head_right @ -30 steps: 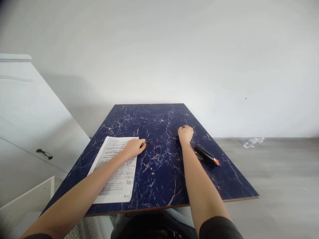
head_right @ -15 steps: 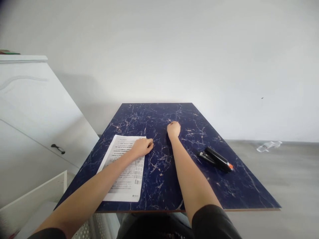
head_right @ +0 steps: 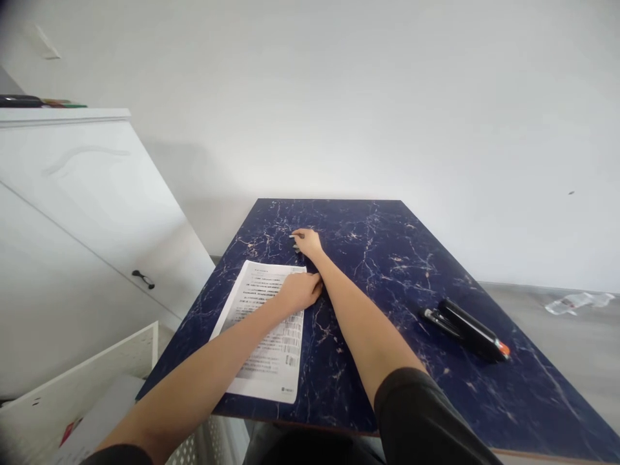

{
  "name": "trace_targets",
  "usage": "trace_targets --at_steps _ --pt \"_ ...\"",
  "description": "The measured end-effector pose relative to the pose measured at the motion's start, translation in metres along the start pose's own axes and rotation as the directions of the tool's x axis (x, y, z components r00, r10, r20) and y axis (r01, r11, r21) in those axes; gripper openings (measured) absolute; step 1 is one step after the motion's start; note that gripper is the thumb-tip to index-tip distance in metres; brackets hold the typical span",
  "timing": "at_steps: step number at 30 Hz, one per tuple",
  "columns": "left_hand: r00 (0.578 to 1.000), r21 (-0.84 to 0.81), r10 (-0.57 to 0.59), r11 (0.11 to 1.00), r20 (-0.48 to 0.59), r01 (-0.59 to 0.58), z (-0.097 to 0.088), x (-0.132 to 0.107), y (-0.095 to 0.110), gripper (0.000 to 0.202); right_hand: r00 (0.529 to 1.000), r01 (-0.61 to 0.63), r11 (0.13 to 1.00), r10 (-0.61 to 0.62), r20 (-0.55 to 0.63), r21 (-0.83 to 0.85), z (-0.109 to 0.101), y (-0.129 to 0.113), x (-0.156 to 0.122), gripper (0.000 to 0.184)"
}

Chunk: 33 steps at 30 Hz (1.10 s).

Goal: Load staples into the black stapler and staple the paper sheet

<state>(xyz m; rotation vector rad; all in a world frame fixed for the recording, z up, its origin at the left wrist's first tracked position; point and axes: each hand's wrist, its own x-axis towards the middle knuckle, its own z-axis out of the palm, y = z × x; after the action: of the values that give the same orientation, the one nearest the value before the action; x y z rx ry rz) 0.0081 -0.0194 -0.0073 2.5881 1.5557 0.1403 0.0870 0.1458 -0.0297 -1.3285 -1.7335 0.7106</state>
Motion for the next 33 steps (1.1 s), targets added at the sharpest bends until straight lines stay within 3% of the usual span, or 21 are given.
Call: trace_targets --at_steps 5,10,14,17,19,24,33 --pt "0.998 -0.029 -0.063 0.998 0.006 0.064 0.001 0.002 -0.003 0.031 0.995 -0.01 0.984 -0.007 0.098 0.176 0.026 -0.017 0.007 0.027" --pt "0.992 -0.071 -0.122 0.99 0.015 0.122 -0.001 0.002 -0.004 0.031 0.997 -0.024 0.947 0.0 0.076 0.321 0.035 -0.027 0.009 0.03" --pt "0.995 -0.061 -0.099 0.993 0.021 0.1 -0.001 0.001 -0.004 0.03 0.997 -0.064 0.945 0.072 -0.015 0.321 0.022 -0.025 0.004 0.029" --pt "0.999 -0.043 -0.048 0.998 -0.005 0.047 0.001 0.0 -0.003 0.029 0.989 -0.125 0.952 0.141 -0.036 0.281 -0.001 -0.017 -0.006 0.015" --pt "0.999 -0.039 -0.026 0.999 -0.023 0.025 0.001 -0.001 -0.002 0.029 0.982 -0.184 0.946 0.189 0.009 0.266 -0.017 -0.012 -0.014 0.008" --pt "0.999 -0.046 -0.035 0.998 -0.027 0.034 -0.001 -0.003 0.001 0.027 0.93 -0.344 0.892 0.281 0.236 0.294 -0.038 -0.009 -0.033 0.028" --pt "0.999 -0.028 -0.029 0.999 -0.035 0.028 0.001 0.001 0.001 0.027 0.881 -0.389 0.799 0.177 0.439 0.459 -0.023 -0.033 -0.049 0.019"
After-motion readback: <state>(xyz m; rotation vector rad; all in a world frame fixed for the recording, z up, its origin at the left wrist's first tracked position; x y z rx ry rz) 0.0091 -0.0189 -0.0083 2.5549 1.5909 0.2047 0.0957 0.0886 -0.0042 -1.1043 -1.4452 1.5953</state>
